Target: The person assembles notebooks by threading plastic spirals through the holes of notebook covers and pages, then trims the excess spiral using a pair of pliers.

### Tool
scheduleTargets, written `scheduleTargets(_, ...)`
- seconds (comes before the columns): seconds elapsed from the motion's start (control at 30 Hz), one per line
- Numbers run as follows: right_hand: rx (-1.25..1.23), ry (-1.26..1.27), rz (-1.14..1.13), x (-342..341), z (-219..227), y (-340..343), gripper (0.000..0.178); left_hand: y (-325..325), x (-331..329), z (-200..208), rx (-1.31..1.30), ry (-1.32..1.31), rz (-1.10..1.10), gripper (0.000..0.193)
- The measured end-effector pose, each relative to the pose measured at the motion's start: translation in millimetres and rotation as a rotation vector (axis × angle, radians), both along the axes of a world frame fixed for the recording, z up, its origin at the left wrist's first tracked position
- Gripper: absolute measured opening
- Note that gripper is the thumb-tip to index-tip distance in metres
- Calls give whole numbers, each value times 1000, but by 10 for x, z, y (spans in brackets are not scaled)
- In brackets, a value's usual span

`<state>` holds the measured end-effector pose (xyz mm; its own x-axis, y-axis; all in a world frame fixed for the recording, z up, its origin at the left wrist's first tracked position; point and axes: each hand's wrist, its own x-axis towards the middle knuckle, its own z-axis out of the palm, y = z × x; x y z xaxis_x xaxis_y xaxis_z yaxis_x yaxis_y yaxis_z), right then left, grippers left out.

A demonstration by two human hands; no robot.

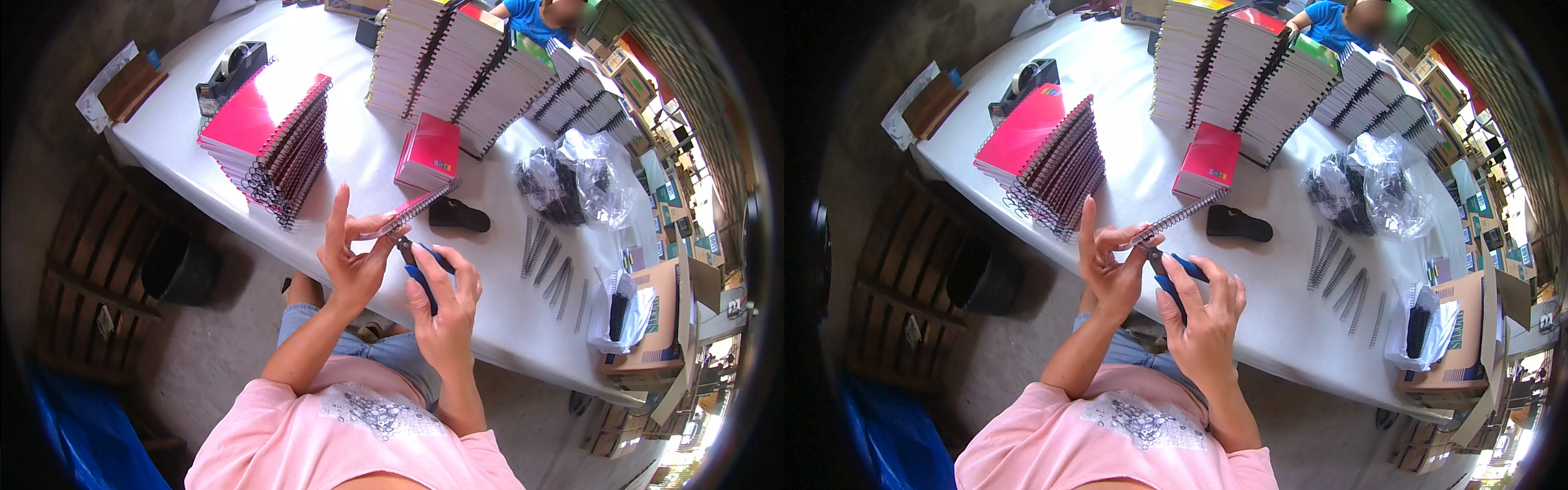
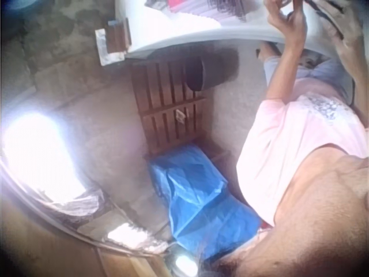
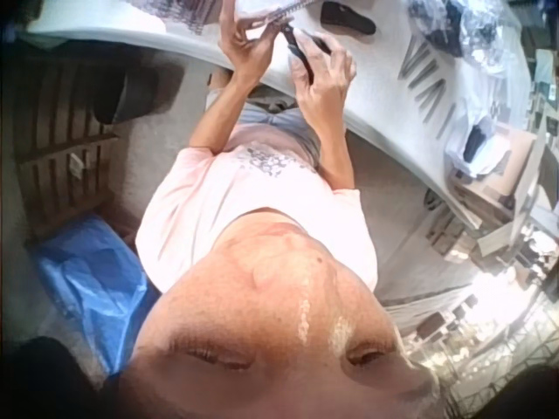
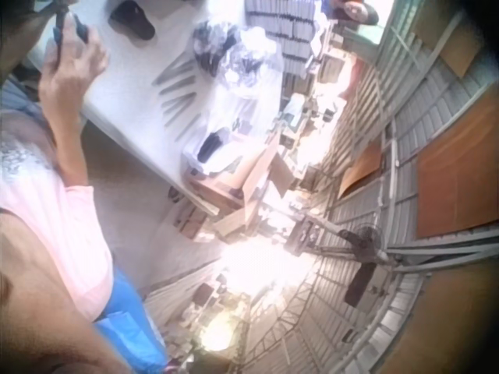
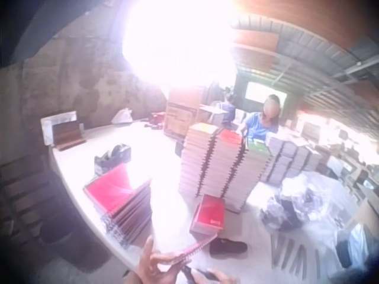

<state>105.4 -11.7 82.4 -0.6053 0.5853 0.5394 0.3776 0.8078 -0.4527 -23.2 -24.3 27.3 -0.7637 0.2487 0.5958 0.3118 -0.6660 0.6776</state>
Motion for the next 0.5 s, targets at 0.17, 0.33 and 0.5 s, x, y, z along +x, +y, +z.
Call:
scheduleTargets(0.17,-401,77,149,-7,32,-12,34,-21,-22,-63,-32,75,53,80)
scheduleTargets(0.33,-1068,303,329,70,-104,-17,37,-29,4,-45,-41,181,57,83)
scheduleTargets(0.5,-622,85,170,258,-260,185,38,1,-32,111,20,-171,7,77)
